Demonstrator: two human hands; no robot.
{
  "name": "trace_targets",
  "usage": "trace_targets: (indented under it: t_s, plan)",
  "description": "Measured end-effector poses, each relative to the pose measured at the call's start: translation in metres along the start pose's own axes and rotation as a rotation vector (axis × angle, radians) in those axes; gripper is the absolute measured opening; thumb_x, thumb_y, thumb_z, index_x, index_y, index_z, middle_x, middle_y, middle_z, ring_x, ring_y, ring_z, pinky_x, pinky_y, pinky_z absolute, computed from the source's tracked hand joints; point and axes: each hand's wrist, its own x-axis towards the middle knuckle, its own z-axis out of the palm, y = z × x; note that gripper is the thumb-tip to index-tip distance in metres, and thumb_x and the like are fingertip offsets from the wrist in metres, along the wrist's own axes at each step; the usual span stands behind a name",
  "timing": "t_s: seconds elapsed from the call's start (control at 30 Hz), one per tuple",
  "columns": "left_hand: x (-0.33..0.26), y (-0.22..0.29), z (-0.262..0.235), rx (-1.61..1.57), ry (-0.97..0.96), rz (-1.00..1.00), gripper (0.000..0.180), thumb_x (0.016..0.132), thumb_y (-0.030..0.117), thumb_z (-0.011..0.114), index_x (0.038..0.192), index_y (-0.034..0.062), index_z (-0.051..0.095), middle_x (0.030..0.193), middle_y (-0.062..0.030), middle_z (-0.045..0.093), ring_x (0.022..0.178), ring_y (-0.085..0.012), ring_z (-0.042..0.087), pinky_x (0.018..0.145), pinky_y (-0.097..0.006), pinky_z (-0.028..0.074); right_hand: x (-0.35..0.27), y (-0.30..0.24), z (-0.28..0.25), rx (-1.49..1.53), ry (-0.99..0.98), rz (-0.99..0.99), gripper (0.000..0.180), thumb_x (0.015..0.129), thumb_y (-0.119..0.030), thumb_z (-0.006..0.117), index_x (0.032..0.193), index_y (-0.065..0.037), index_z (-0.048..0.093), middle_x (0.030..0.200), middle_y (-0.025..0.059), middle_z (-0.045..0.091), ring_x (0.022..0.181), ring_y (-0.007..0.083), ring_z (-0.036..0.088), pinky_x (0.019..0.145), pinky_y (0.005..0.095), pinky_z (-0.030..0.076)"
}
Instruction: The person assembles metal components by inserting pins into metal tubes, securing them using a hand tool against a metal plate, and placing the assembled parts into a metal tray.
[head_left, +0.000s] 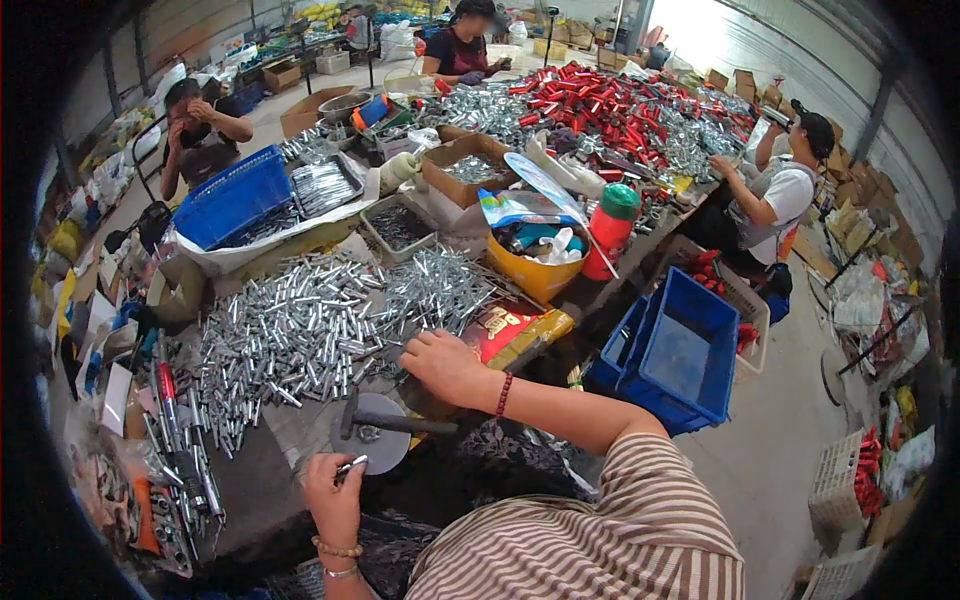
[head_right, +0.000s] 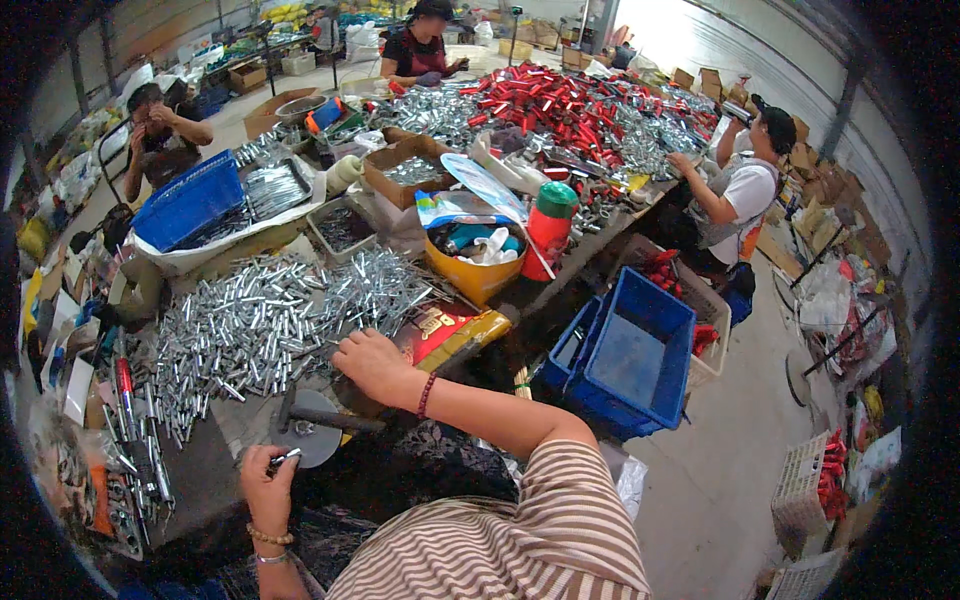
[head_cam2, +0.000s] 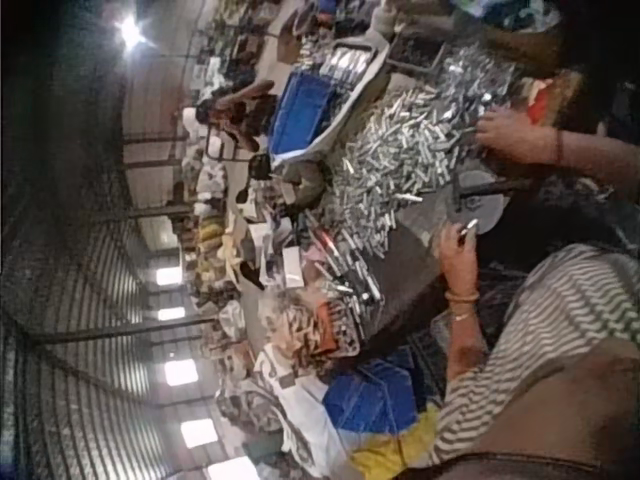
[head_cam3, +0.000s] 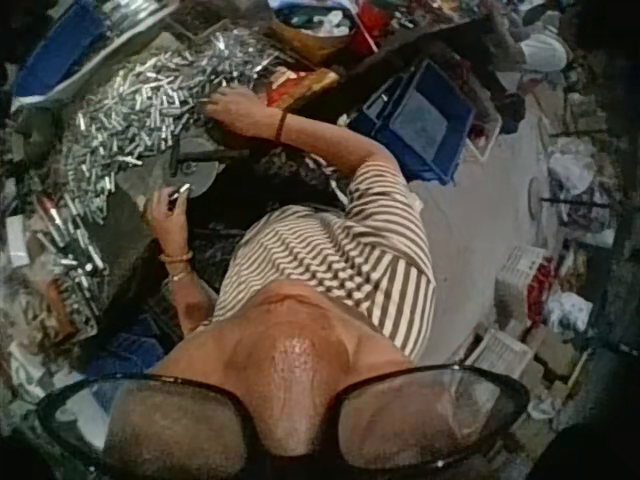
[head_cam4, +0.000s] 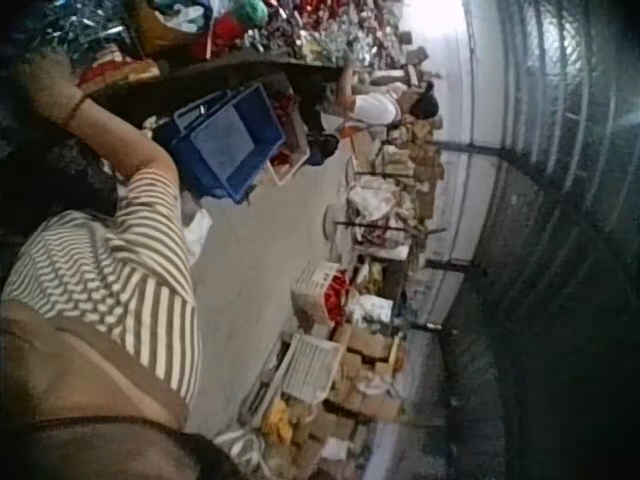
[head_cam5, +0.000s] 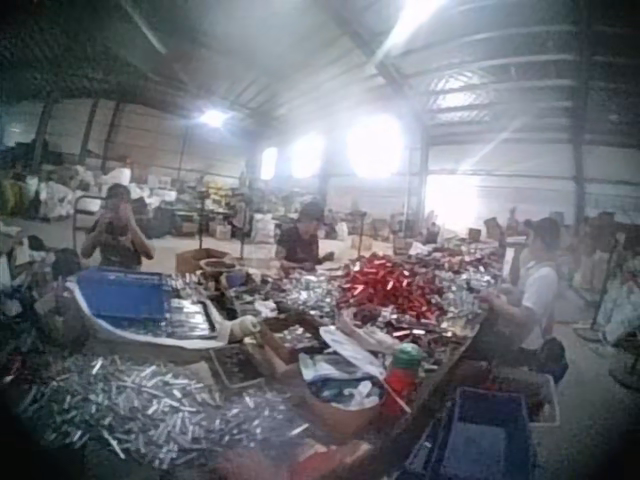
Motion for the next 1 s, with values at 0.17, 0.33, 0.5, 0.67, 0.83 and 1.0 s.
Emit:
trace_targets:
  t_s: [0.17,0.33,0.5,0.67,0.83,1.0]
  plan:
    - [-0.012,0.001,-0.004,0.095,-0.006,0.085,0.014,0.084,0.011,0.078,0.095,0.0033,0.073,0.093,-0.0126,0.065,0.088,-0.0322,0.065,0.076,-0.04,0.052,0.003,0.005,-0.005,-0.019,-0.149,-0.111,0.016,0.085,-0.016,0.066,0.1,-0.011,0.068,0.099,0.0073,0.065,0.104,0.0264,0.064,0.091,0.0415,0.051]
    - [-0.023,0.002,0.007,0.122,0.051,0.134,0.015,0.086,0.018,0.077,0.096,0.0071,0.075,0.094,-0.0097,0.066,0.086,-0.0315,0.067,0.074,-0.041,0.054,-0.008,0.004,-0.031,0.135,-0.071,-0.079,0.027,0.077,-0.013,0.076,0.1,-0.01,0.063,0.098,0.0091,0.064,0.1,0.0311,0.063,0.088,0.0439,0.051]
    - [-0.027,0.003,0.012,0.215,0.039,0.08,0.015,0.087,0.02,0.079,0.096,0.0077,0.077,0.097,-0.01,0.066,0.088,-0.0303,0.067,0.076,-0.041,0.055,-0.014,-0.049,-0.047,0.43,0.002,-0.059,0.019,0.078,-0.008,0.074,0.096,-0.009,0.066,0.096,0.0106,0.065,0.091,0.0333,0.065,0.08,0.0444,0.053]
    - [-0.016,-0.01,0.01,0.328,0.037,0.18,0.014,0.084,0.017,0.077,0.093,0.0064,0.073,0.098,-0.0106,0.066,0.097,-0.0331,0.063,0.086,-0.044,0.052,-0.029,-0.088,-0.028,0.331,-0.085,-0.039,0.012,0.08,-0.006,0.07,0.09,-0.008,0.062,0.09,0.0112,0.06,0.085,0.0343,0.062,0.072,0.0475,0.05]
    - [-0.006,-0.005,-0.001,0.143,0.002,0.083,0.014,0.084,0.012,0.078,0.096,0.005,0.075,0.097,-0.0092,0.065,0.095,-0.0294,0.063,0.083,-0.039,0.051,-0.018,-0.092,-0.028,0.362,0.004,-0.077,0.011,0.081,-0.006,0.07,0.088,-0.008,0.061,0.088,0.0101,0.059,0.084,0.033,0.062,0.075,0.0451,0.05]
    - [-0.014,-0.009,0.006,0.117,-0.014,0.054,0.014,0.085,0.011,0.079,0.097,0.0049,0.075,0.096,-0.008,0.064,0.094,-0.0278,0.064,0.082,-0.037,0.051,-0.029,-0.091,-0.034,0.384,-0.034,-0.026,0.016,0.08,-0.008,0.077,0.09,-0.007,0.064,0.09,0.0099,0.061,0.089,0.0339,0.064,0.078,0.0451,0.051]
